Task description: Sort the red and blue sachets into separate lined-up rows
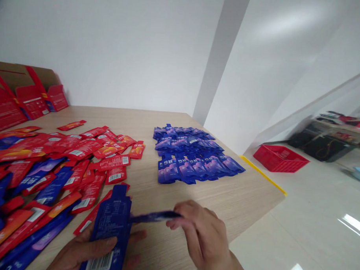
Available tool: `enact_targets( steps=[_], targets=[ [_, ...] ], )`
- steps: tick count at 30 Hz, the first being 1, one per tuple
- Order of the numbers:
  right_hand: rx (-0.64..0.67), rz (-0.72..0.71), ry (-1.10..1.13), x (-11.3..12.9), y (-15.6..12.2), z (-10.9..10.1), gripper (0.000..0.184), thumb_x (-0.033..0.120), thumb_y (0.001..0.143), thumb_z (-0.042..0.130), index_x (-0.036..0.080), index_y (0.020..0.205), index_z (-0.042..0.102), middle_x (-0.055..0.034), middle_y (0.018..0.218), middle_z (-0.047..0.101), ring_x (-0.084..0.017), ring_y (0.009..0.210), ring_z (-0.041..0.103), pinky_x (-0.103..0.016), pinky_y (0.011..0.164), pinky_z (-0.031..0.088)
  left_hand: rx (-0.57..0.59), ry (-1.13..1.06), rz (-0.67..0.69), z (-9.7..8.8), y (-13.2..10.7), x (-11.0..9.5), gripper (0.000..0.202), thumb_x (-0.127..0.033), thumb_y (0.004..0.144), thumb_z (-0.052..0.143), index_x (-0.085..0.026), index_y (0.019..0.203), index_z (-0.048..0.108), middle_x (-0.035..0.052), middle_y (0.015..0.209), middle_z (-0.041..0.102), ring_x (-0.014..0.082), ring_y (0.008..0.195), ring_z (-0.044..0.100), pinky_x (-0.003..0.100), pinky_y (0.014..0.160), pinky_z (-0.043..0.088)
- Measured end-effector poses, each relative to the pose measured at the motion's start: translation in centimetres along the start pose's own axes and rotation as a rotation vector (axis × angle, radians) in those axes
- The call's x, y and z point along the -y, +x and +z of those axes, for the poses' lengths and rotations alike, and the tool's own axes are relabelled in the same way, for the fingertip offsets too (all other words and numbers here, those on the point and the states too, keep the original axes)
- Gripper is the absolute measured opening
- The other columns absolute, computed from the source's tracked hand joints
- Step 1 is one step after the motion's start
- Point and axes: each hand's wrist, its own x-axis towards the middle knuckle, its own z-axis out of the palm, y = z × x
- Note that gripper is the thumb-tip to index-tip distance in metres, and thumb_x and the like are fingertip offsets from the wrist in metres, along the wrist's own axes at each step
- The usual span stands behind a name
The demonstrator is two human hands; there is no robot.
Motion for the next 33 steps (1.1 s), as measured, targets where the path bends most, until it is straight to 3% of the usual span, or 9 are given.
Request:
enact_targets(
  steps=[4, 8, 11, 16, 17, 19, 21, 28, 33],
  targets=[
    [0.254, -0.208, -0.195, 0.1, -0.6, -3.1, 0.046, 0.013, 0.104, 0.063, 0.041, 0.139, 0.07, -0.0037, 0.117, 0.085, -0.021, 0.095, 0.084, -0.024, 0.079, 0.065, -0.045, -0.052, 0.048, -0.1, 0.2, 0.1, 0.09, -0.005, 0.071, 0.094, -0.026, 0.154, 0.064, 0.0167, 0.145, 0.073, 0.0474, 0.137, 0.066, 0.062, 0.107, 0.062],
    [0.296, -0.228, -0.275, -1.9, -0.4, -4.7, 0.03, 0.017, 0.106, 0.06, 0.034, 0.127, 0.075, -0.0052, 0.111, 0.085, -0.02, 0.093, 0.084, -0.019, 0.078, 0.065, -0.049, 0.0, 0.06, -0.7, 0.6, 0.2, 0.059, -0.006, 0.072, 0.092, -0.021, 0.128, 0.08, 0.0145, 0.154, 0.067, 0.0505, 0.139, 0.064, 0.068, 0.108, 0.06],
    [0.325, -0.233, -0.388, -3.4, -0.3, -4.6, 0.029, 0.012, 0.104, 0.056, 0.027, 0.119, 0.075, -0.0074, 0.11, 0.084, -0.018, 0.095, 0.083, -0.02, 0.081, 0.065, -0.023, -0.001, 0.07, -1.0, 0.8, 0.4, 0.066, -0.008, 0.073, 0.093, -0.026, 0.134, 0.078, 0.0126, 0.158, 0.064, 0.0507, 0.143, 0.059, 0.069, 0.111, 0.057],
    [0.375, -0.017, -0.533, -3.4, -0.4, -3.4, 0.028, 0.017, 0.107, 0.046, 0.022, 0.112, 0.074, -0.0123, 0.108, 0.081, -0.023, 0.098, 0.08, -0.035, 0.085, 0.066, -0.072, 0.012, 0.098, -1.0, 0.8, 0.9, 0.072, -0.009, 0.068, 0.097, -0.026, 0.135, 0.076, 0.0133, 0.156, 0.066, 0.0507, 0.144, 0.058, 0.066, 0.109, 0.059],
    [0.372, 0.055, -0.552, -2.9, -0.5, -3.0, 0.023, 0.025, 0.107, 0.053, 0.02, 0.118, 0.072, -0.0141, 0.111, 0.08, -0.026, 0.098, 0.08, -0.039, 0.085, 0.067, -0.077, 0.014, 0.107, -0.9, 0.8, 1.0, 0.069, -0.011, 0.067, 0.098, -0.025, 0.132, 0.077, 0.0137, 0.156, 0.066, 0.0511, 0.144, 0.058, 0.066, 0.108, 0.059],
    [0.412, 0.185, -0.594, -1.9, -0.6, -1.9, 0.038, 0.039, 0.096, 0.074, 0.019, 0.129, 0.069, -0.0169, 0.117, 0.077, -0.033, 0.102, 0.078, -0.049, 0.087, 0.066, -0.081, 0.015, 0.119, -0.7, 0.7, 1.1, 0.067, -0.012, 0.066, 0.099, -0.024, 0.128, 0.078, 0.0144, 0.156, 0.066, 0.0515, 0.144, 0.058, 0.064, 0.107, 0.061],
    [0.498, 0.252, -0.613, -0.8, -0.6, -0.7, 0.052, 0.036, 0.084, 0.085, 0.02, 0.13, 0.069, -0.0165, 0.119, 0.076, -0.037, 0.106, 0.075, -0.055, 0.091, 0.064, -0.067, 0.021, 0.124, -0.7, 0.7, 1.0, 0.069, -0.011, 0.066, 0.099, -0.024, 0.13, 0.078, 0.0152, 0.155, 0.067, 0.0516, 0.143, 0.059, 0.063, 0.105, 0.062],
    [0.669, 0.289, -0.639, 1.5, 0.2, 0.8, 0.042, 0.019, 0.078, 0.072, 0.021, 0.12, 0.073, -0.0104, 0.108, 0.075, -0.033, 0.102, 0.073, -0.045, 0.085, 0.06, -0.012, 0.038, 0.131, -1.0, 0.8, 1.0, 0.063, -0.013, 0.067, 0.099, -0.022, 0.126, 0.078, 0.0153, 0.153, 0.068, 0.0503, 0.143, 0.06, 0.055, 0.097, 0.067],
    [0.535, 0.287, -0.735, 2.6, 3.5, -1.4, 0.028, 0.026, 0.089, 0.065, 0.024, 0.116, 0.072, -0.0088, 0.11, 0.074, -0.028, 0.098, 0.073, -0.04, 0.086, 0.055, 0.034, 0.011, 0.141, -0.9, 0.8, 1.1, 0.065, -0.012, 0.069, 0.098, -0.023, 0.13, 0.077, 0.0145, 0.15, 0.071, 0.0481, 0.133, 0.069, 0.053, 0.094, 0.069]
  ],
)
